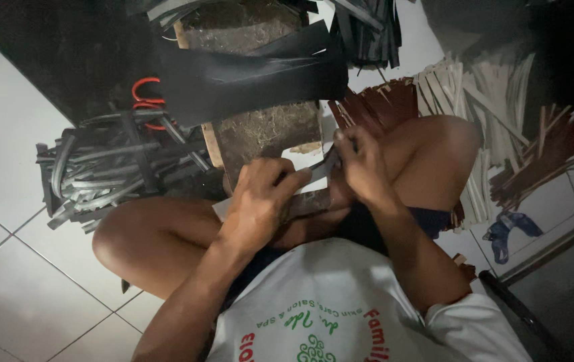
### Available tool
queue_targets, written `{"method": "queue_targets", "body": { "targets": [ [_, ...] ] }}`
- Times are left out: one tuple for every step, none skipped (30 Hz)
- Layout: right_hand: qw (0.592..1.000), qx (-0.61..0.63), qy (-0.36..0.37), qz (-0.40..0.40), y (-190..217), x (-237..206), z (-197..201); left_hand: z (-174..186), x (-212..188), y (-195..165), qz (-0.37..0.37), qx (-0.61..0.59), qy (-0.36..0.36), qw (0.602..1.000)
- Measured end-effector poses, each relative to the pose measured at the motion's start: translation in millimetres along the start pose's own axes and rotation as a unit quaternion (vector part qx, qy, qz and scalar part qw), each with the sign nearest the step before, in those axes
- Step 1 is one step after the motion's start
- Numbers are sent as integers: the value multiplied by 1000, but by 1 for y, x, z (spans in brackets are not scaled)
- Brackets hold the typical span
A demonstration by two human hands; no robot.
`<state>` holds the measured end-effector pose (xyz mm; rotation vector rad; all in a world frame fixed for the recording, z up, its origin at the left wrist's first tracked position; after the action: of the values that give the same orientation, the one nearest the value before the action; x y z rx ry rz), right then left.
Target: The person sits cross-legged on the floor and repeatedly cuts thin strips from a black rubber sheet using a knife on a wooden block. The cut strips are placed into a pile to the left, while the remaining rubber sheet is held in place with the left hand.
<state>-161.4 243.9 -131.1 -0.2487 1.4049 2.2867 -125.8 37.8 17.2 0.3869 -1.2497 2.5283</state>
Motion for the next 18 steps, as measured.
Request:
{"method": "queue_targets", "body": {
  "targets": [
    [1000,-8,-6,16,-3,4,1,0,-1,0,-2,4,0,1000],
    [999,-16,-12,32,-6,9,1,-1,-1,1,-4,8,-1,1000],
    [998,-24,-19,49,-10,13,3,-1,-1,2,-4,8,-1,1000],
    [997,-28,-16,71,-12,17,3,-2,-1,2,-3,7,0,1000],
    [995,-31,-13,93,-15,21,4,-2,0,2,-2,6,1,1000],
    [993,-33,-9,116,-17,24,3,-3,0,2,-3,9,4,1000],
    [994,-31,-16,100,-25,30,4,-4,1,2,-3,12,7,1000],
    [996,-29,-23,85,-33,34,4,-5,1,2,-3,15,11,1000],
    [997,-28,-30,69,-40,39,3,-6,2,2,-2,12,13,1000],
    [996,-37,-35,67,-44,44,2,-6,3,1,-1,10,14,1000],
    [996,-46,-41,65,-48,49,1,-7,3,1,0,7,16,1000],
    [995,-55,-45,64,-51,53,0,-7,3,-1,-5,12,15,1000],
    [996,-50,-49,51,-55,55,-1,-7,4,-3,-11,17,14,1000],
    [997,-46,-53,38,-58,57,-2,-7,5,-4,-16,22,12,1000],
    [997,-42,-56,25,-61,58,-2,-7,5,-5,-16,23,12,1000],
    [995,-68,-59,32,-60,59,-3,-8,6,-5,-16,24,13,1000],
    [993,-94,-63,38,-60,60,-3,-8,7,-6,-15,24,13,1000],
    [990,-120,-67,43,-59,62,-3,-10,7,-6,-13,26,20,999]
  ]
}}
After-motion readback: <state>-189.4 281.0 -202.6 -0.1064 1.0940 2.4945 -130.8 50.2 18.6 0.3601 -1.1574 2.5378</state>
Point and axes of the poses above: each hand's wrist, its own x-axis towards the middle knuckle, its own z-axis out of the back of the hand, y = z × x, the point moved 9 cm from there along x, towards the middle knuckle, and after that the axes turned 14 degrees about -y, right-handed, at the moved point
